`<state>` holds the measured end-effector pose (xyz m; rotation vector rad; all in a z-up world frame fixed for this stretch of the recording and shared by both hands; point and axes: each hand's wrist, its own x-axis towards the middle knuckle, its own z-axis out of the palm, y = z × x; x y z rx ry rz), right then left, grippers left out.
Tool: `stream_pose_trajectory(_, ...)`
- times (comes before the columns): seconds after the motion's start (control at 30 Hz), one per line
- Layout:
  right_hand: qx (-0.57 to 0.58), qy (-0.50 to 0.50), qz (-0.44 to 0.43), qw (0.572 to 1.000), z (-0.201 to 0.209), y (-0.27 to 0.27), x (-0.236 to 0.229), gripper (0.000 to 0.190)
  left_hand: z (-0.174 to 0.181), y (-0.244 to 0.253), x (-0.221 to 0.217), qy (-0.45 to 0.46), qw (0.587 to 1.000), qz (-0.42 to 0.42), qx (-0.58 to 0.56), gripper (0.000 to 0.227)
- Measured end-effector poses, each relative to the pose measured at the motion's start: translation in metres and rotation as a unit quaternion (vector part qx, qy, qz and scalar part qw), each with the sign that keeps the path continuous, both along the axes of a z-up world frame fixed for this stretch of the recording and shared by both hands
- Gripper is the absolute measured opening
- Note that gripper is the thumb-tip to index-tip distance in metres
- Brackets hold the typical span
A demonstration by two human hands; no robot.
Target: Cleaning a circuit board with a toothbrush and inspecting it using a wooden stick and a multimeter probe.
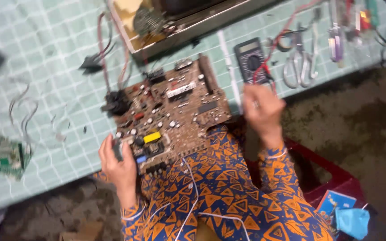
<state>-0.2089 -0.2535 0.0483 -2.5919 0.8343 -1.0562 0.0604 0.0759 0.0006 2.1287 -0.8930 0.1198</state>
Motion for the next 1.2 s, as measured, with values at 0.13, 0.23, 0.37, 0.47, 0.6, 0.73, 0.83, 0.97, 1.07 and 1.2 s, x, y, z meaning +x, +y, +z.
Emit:
stream_pose_trajectory(0.13, -0.036, -0.011, -0.164, 0.986, 0.006, -0.086, -0.063, 0.009, 0.022, -0.014, -0.005, 0.001, 1.000, -0.017, 0.007, 0.034)
stream_pose_trajectory(0.23, -0.028, -0.076, -0.234, 0.969, -0.025, -0.153, -0.120, 0.009, 0.025, -0.015, -0.006, -0.014, 0.999, -0.015, 0.037, 0.034)
stream_pose_trajectory(0.37, -0.041, 0.000, -0.356, 0.934, -0.079, -0.221, -0.188, 0.014, 0.020, -0.014, -0.007, -0.027, 0.998, -0.008, 0.055, 0.032)
stream_pose_trajectory(0.47, 0.056, 0.083, -0.425, 0.900, -0.090, -0.231, -0.204, 0.021, 0.012, -0.011, -0.007, -0.035, 0.996, -0.005, 0.084, 0.032)
stream_pose_trajectory(0.6, 0.130, 0.192, -0.421, 0.877, -0.103, -0.234, -0.218, 0.030, 0.006, -0.011, -0.006, -0.037, 0.994, -0.022, 0.105, 0.033)
stream_pose_trajectory(0.73, 0.066, 0.230, -0.383, 0.892, -0.102, -0.229, -0.220, 0.015, 0.010, -0.016, -0.006, -0.039, 0.993, -0.034, 0.105, 0.033)
stream_pose_trajectory(0.83, 0.094, 0.249, -0.384, 0.884, -0.090, -0.224, -0.212, 0.017, 0.002, -0.013, -0.006, -0.029, 0.993, -0.044, 0.102, 0.033)
stream_pose_trajectory(0.97, 0.107, 0.205, -0.388, 0.892, -0.068, -0.207, -0.197, 0.010, 0.002, -0.009, -0.008, -0.045, 0.994, -0.040, 0.093, 0.027)
stream_pose_trajectory(1.07, 0.080, 0.170, -0.368, 0.911, -0.055, -0.191, -0.193, 0.018, 0.005, -0.010, -0.008, -0.047, 0.995, -0.042, 0.083, 0.025)
stream_pose_trajectory(1.2, -0.056, 0.067, -0.324, 0.942, -0.038, -0.168, -0.191, 0.019, 0.006, -0.011, -0.007, -0.046, 0.995, -0.052, 0.073, 0.023)
